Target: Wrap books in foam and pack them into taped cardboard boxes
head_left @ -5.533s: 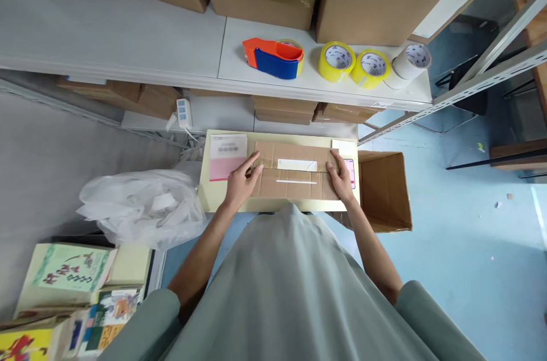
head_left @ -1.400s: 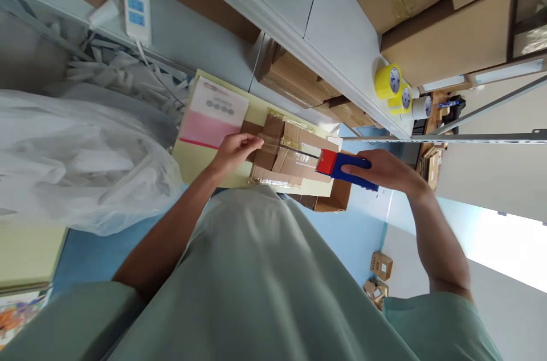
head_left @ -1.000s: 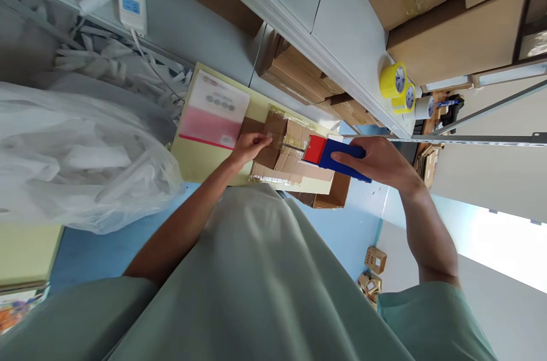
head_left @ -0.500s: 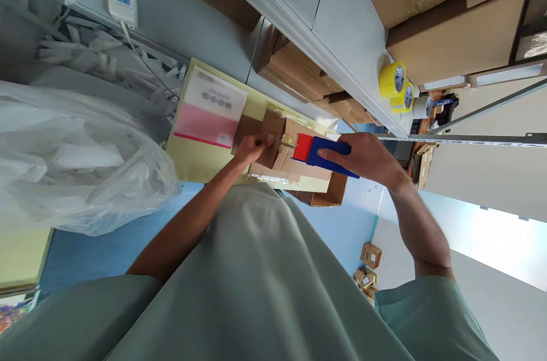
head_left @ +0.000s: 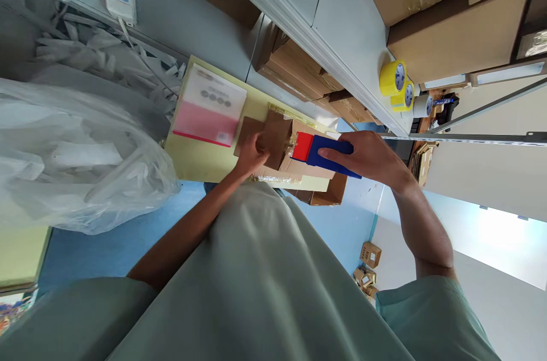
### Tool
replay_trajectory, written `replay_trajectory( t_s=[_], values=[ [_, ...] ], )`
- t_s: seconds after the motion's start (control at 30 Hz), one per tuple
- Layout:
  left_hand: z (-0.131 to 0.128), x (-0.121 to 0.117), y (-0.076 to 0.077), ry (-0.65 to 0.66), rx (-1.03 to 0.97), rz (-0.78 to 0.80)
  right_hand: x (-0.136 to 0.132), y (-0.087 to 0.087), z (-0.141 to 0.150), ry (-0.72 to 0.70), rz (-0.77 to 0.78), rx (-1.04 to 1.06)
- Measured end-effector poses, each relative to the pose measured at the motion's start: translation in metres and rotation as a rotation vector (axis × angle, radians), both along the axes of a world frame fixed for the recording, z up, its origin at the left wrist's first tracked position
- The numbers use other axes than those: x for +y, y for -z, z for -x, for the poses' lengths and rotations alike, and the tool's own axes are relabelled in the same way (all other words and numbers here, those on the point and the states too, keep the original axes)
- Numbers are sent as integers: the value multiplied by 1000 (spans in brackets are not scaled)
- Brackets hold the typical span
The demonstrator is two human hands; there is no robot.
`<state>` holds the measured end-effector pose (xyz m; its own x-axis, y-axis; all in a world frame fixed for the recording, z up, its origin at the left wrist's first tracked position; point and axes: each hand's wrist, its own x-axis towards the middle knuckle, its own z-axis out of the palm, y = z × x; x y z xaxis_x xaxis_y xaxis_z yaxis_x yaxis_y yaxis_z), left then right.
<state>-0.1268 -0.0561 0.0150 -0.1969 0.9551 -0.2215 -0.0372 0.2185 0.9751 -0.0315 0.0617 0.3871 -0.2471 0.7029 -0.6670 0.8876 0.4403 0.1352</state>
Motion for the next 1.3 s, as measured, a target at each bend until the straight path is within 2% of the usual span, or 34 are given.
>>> replay_trajectory(
  t_s=[0.07,0.17,0.27,0.4,0.53,0.73,0.87,1.03,1.17,1.3],
  values=[
    [4,-2,-20,42,43,-54,0,-1,-1,-2,4,-13],
    [7,7,-47,132,141,-178,0,-1,-2,-11,15,-28],
    [5,25,-58,224,249,-247,-1,0,-3,-42,26,-37],
    [3,39,-53,290,345,-224,-3,3,-5,-68,21,-39],
    [5,37,-42,258,410,-176,-2,6,-13,-73,6,-41],
    [17,30,-32,257,410,-158,9,16,-50,10,14,-92],
    [25,31,-33,311,414,-147,17,36,-89,64,49,-124],
    [28,31,-37,362,470,-107,26,78,-134,93,107,-98],
    [30,27,-42,344,532,-77,31,112,-157,79,126,-33],
    [29,23,-50,308,589,-22,36,137,-169,51,146,33]
  ],
)
